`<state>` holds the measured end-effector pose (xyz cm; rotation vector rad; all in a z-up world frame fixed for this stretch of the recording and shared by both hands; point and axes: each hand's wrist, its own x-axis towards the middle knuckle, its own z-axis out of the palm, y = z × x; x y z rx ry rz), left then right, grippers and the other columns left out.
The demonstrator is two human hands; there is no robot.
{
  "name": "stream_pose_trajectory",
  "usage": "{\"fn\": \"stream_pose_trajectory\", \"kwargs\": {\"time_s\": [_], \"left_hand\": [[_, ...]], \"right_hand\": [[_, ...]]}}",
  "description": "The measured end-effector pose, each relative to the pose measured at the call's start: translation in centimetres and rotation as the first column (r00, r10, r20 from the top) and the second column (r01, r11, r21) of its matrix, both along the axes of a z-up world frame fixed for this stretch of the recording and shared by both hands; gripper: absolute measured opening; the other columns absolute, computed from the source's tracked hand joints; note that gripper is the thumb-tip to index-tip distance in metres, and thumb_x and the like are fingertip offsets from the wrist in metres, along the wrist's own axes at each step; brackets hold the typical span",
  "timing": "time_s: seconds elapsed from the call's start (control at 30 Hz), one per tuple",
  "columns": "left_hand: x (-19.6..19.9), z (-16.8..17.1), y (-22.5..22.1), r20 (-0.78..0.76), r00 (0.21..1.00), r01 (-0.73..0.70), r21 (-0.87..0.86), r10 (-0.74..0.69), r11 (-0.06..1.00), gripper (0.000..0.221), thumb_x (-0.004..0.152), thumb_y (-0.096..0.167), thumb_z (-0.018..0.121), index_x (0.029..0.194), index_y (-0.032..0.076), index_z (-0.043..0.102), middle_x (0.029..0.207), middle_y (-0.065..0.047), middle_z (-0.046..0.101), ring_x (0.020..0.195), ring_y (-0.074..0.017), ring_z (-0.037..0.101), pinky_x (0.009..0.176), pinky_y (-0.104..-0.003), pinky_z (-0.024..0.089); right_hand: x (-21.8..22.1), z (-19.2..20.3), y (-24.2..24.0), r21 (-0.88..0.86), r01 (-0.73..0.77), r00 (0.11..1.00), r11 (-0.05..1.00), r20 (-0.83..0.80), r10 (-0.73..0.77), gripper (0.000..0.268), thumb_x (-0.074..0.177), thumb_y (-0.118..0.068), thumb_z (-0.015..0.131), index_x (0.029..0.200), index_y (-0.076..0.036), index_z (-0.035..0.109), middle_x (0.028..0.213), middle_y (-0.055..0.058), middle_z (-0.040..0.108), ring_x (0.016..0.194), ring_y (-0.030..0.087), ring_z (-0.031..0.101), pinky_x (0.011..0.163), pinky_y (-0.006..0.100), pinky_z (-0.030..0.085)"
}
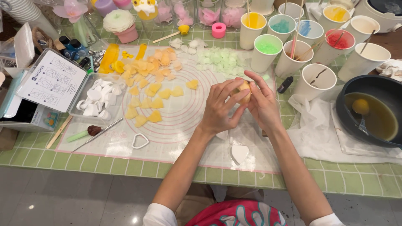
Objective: Creating a decorative flower by assembling petals made of colored wax.
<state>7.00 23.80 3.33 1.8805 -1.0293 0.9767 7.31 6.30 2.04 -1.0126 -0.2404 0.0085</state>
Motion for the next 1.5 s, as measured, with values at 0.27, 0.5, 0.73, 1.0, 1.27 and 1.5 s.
{"fn": "stream_pose_trajectory", "kwargs": {"time_s": [0.27, 0.5, 0.73, 1.0, 1.27, 1.5], "left_hand": [[1.8, 0.0, 2.0, -0.158, 0.986, -0.097, -0.342, 0.044, 0.935, 0.038, 0.091, 0.009, 0.072, 0.128, 0.007, 0.062, 0.134, -0.012, 0.060, 0.126, -0.0301, 0.058, 0.111, -0.041, 0.044], [7.9, -1.7, 10.6, -0.451, 0.807, -0.591, -0.614, 0.382, 0.523, 0.021, 0.097, 0.007, 0.066, 0.118, 0.008, 0.066, 0.113, -0.004, 0.070, 0.100, -0.0187, 0.065, 0.082, -0.033, 0.052], [16.8, -2.3, 23.6, -0.544, 0.694, -0.707, -0.391, 0.472, 0.589, 0.016, 0.084, 0.005, 0.069, 0.098, 0.010, 0.075, 0.089, -0.005, 0.076, 0.081, -0.0198, 0.074, 0.076, -0.033, 0.056], [22.5, -5.7, 30.5, -0.352, 0.392, -0.784, 0.356, 0.850, 0.509, 0.015, 0.080, 0.003, 0.069, 0.086, 0.014, 0.077, 0.093, -0.012, 0.076, 0.098, -0.0332, 0.068, 0.092, -0.049, 0.043], [24.7, -5.0, 29.7, -0.278, 0.421, -0.756, 0.419, 0.863, 0.503, 0.022, 0.070, 0.000, 0.075, 0.086, 0.015, 0.078, 0.099, -0.011, 0.075, 0.107, -0.0309, 0.063, 0.097, -0.049, 0.039], [27.3, -6.0, 32.2, -0.376, 0.260, -0.746, 0.506, 0.889, 0.433, 0.018, 0.079, 0.005, 0.074, 0.091, 0.018, 0.079, 0.107, -0.009, 0.074, 0.115, -0.0305, 0.060, 0.102, -0.049, 0.038]], "right_hand": [[1.2, -2.3, -0.7, 0.321, -0.169, 0.957, 0.932, -0.172, 0.233, 0.041, 0.114, -0.038, 0.037, 0.137, -0.008, 0.053, 0.140, 0.018, 0.058, 0.128, 0.033, 0.060, 0.108, 0.048, 0.053], [0.6, -2.8, 1.0, 0.516, -0.242, 0.872, 0.822, -0.255, 0.417, 0.046, 0.113, -0.029, 0.036, 0.150, -0.005, 0.048, 0.147, 0.027, 0.057, 0.139, 0.043, 0.052, 0.114, 0.048, 0.049], [0.8, -4.3, 1.1, 0.536, -0.328, 0.830, 0.778, -0.229, 0.508, 0.043, 0.116, -0.028, 0.040, 0.151, -0.005, 0.049, 0.132, 0.024, 0.059, 0.129, 0.040, 0.059, 0.114, 0.049, 0.051], [1.4, -4.9, 1.3, 0.600, -0.191, 0.800, 0.777, -0.364, 0.477, 0.034, 0.113, -0.027, 0.044, 0.135, -0.003, 0.057, 0.133, 0.025, 0.062, 0.126, 0.037, 0.063, 0.104, 0.043, 0.058], [0.1, -2.4, 2.3, 0.600, -0.133, 0.785, 0.789, -0.422, 0.453, 0.046, 0.111, -0.025, 0.040, 0.147, 0.001, 0.050, 0.143, 0.032, 0.053, 0.137, 0.041, 0.052, 0.112, 0.046, 0.050], [0.1, -2.8, 1.8, 0.563, -0.137, 0.820, 0.815, -0.397, 0.412, 0.043, 0.111, -0.026, 0.040, 0.147, -0.006, 0.049, 0.149, 0.028, 0.048, 0.142, 0.042, 0.046, 0.117, 0.050, 0.042]]}}
